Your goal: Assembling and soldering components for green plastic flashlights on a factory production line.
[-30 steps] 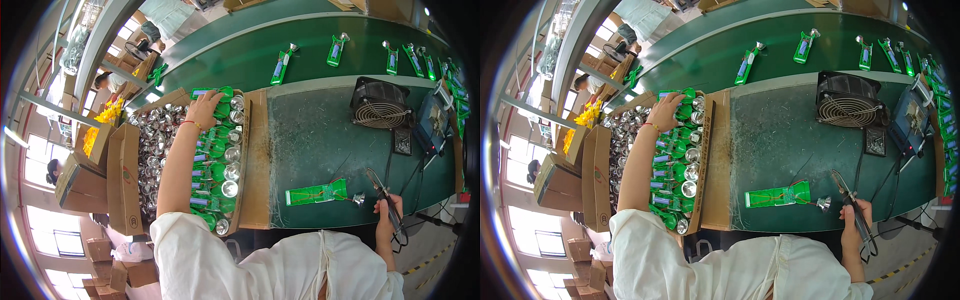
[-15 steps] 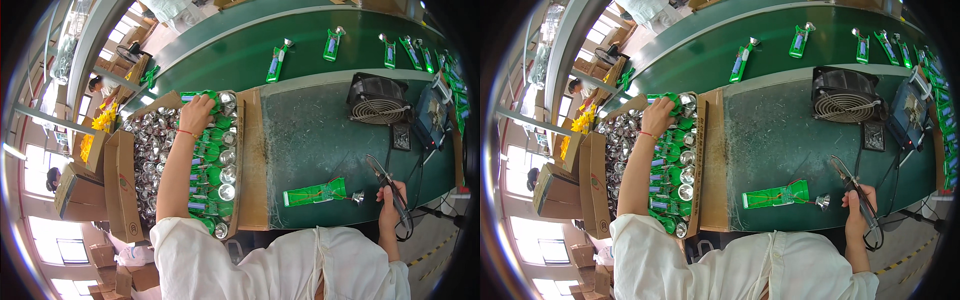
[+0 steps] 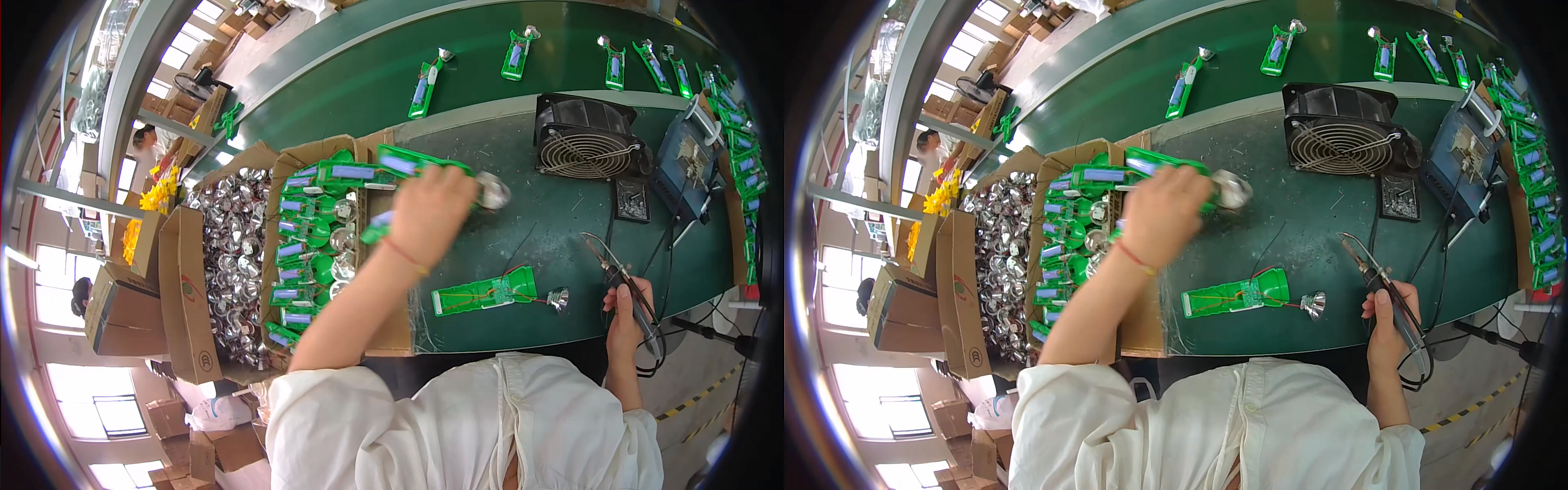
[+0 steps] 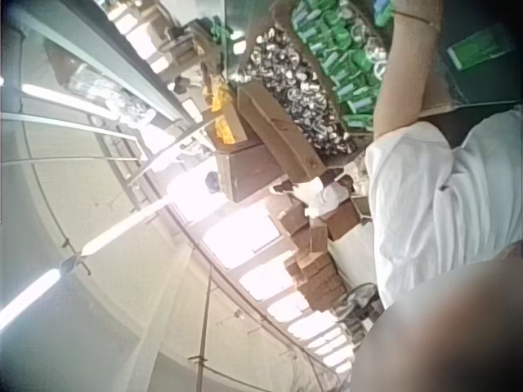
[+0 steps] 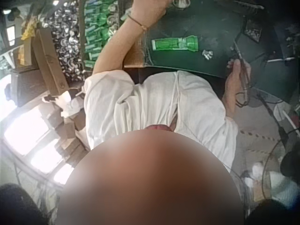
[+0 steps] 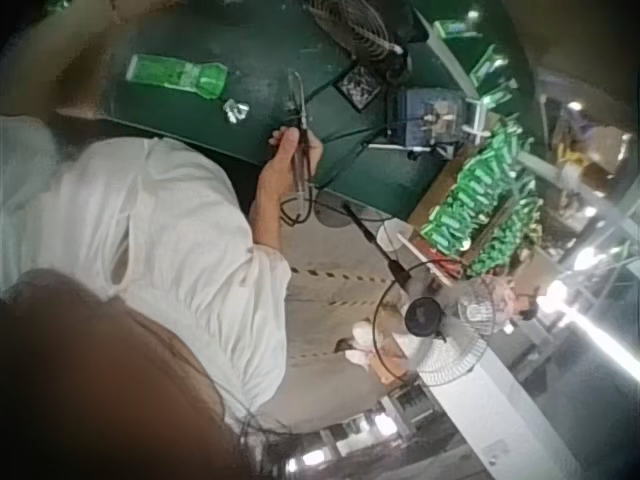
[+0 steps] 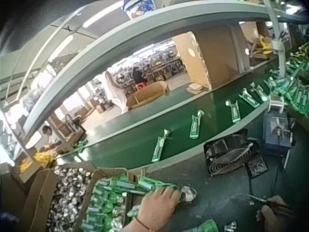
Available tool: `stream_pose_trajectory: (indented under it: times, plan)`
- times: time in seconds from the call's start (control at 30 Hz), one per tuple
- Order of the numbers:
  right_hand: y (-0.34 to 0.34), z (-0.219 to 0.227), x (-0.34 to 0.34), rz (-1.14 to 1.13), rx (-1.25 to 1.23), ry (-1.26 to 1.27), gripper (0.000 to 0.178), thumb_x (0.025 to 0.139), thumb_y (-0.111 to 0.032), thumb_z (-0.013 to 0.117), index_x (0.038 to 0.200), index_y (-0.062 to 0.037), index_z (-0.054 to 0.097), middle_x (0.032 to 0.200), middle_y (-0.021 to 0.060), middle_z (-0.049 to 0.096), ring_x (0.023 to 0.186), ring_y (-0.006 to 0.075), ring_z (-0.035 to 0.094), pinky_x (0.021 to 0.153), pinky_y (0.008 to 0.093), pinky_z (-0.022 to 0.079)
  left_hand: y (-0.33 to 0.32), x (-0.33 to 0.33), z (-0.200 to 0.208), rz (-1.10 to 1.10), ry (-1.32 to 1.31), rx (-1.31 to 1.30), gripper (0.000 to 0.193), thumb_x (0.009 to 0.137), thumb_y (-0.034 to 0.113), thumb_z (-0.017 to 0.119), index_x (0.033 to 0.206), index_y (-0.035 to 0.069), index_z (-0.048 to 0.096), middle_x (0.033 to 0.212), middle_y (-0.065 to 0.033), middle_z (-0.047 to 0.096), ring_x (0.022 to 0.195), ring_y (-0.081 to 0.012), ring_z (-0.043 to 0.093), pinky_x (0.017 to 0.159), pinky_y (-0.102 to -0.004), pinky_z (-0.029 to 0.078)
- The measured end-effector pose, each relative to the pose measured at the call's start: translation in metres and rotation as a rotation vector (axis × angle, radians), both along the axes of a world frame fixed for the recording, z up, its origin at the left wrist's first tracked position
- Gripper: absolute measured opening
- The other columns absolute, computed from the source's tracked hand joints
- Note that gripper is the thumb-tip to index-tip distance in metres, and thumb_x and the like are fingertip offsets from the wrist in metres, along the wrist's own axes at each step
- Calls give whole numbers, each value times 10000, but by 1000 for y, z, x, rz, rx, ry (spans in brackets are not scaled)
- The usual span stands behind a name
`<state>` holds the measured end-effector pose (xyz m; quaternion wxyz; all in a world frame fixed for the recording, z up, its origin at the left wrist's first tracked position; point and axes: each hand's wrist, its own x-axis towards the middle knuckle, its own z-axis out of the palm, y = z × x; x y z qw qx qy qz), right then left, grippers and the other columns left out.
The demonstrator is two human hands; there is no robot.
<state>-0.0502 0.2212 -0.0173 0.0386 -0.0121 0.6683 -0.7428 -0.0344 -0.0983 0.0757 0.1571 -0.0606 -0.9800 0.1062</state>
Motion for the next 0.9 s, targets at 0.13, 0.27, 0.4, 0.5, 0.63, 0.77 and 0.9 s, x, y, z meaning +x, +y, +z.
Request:
stream_pose_trajectory:
  times: [0.13, 0.27, 0.4, 0.5, 0.63, 0.77, 0.9]
  plan:
    - [9, 1, 0, -39, -16, -1, 210, 858, -181, 581, 961, -18, 500, 754, 58, 563, 617, 95, 526, 542, 207, 424, 66, -2, -45, -23, -94, 12, 94, 697, 136, 560, 784, 122, 527, 787, -12, 498, 778, -188, 539, 579, -289, 473]
    - [20, 0, 1, -43, 19, 23, 220, 864, -204, 580, 975, -31, 500, 765, 49, 561, 632, 92, 523, 547, 206, 412, 82, 10, -64, -103, -54, 89, 144, 704, 147, 571, 841, 114, 548, 881, -33, 500, 758, -171, 525, 578, -276, 466]
    - [33, -6, 3, -81, 26, -19, 225, 863, -202, 583, 979, -28, 501, 766, 51, 562, 632, 93, 526, 547, 205, 413, 75, 33, -45, -260, -68, 569, 344, 698, 194, 671, 1013, 89, 581, 1072, -77, 526, 845, -220, 570, 658, -316, 492]
    - [29, -4, 0, -91, 2, -12, 226, 859, -198, 588, 981, -28, 502, 767, 52, 563, 630, 95, 528, 546, 205, 416, 51, 47, -37, -203, 90, 608, 320, 721, 167, 684, 1009, 65, 592, 1013, -108, 572, 841, -254, 584, 680, -331, 498]
    - [16, 1, -3, -73, -45, -14, 205, 855, -149, 577, 970, 4, 505, 760, 77, 580, 616, 104, 539, 538, 214, 439, 22, 48, -38, -24, -294, 714, 411, 757, 307, 666, 1048, 32, 573, 997, -147, 562, 920, -329, 532, 791, -394, 449]
    - [8, 4, 1, -31, -41, 23, 207, 858, -153, 578, 963, 4, 493, 752, 81, 579, 624, 110, 547, 546, 222, 448, 29, 52, -54, -97, -430, 760, 405, 785, 308, 635, 1057, 16, 567, 1047, -142, 558, 958, -329, 527, 815, -381, 444]
    - [9, 6, 1, -33, -19, 35, 209, 860, -156, 575, 963, 2, 487, 753, 84, 583, 632, 112, 551, 548, 225, 451, 12, 21, -58, -47, -211, 698, 441, 779, 199, 609, 1174, 35, 500, 1188, -138, 497, 1057, -317, 492, 858, -364, 440]
